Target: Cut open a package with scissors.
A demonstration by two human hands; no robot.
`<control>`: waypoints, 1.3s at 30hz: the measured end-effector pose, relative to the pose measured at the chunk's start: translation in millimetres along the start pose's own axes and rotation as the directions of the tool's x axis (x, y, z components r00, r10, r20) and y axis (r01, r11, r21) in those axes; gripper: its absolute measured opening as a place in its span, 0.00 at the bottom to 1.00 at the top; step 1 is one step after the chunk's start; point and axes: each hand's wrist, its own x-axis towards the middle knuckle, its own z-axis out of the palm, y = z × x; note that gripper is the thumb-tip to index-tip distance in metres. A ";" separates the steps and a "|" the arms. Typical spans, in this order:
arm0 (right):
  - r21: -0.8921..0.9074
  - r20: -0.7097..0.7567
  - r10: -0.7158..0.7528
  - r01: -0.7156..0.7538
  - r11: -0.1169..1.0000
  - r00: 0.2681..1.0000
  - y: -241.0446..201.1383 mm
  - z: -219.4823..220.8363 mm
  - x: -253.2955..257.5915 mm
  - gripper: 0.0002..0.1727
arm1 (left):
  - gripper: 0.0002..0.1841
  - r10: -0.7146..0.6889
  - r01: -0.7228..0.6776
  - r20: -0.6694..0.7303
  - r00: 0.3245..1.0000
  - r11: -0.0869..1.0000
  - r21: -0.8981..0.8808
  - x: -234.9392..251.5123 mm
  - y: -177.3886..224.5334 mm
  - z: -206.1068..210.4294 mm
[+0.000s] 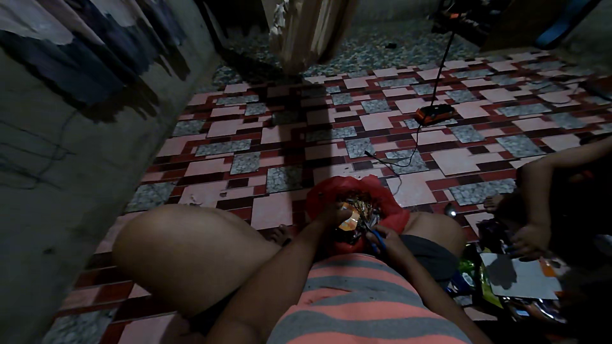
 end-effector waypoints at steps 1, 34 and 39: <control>-0.006 -0.001 0.000 0.000 1.000 1.000 -0.1 -0.1 0.1 0.14 | 0.19 0.006 -0.006 -0.005 1.000 1.000 -0.010 0.7 -1.6 0.8; -0.023 0.015 -0.020 0.020 1.000 1.000 0.7 -0.2 -0.2 0.16 | 0.15 -0.002 0.000 -0.032 0.999 0.998 -0.065 -1.3 0.5 1.9; -0.009 0.009 -0.031 0.031 0.999 0.999 1.9 -0.2 -0.1 0.14 | 0.16 -0.001 0.000 -0.021 1.000 0.999 -0.051 -0.2 -0.7 2.9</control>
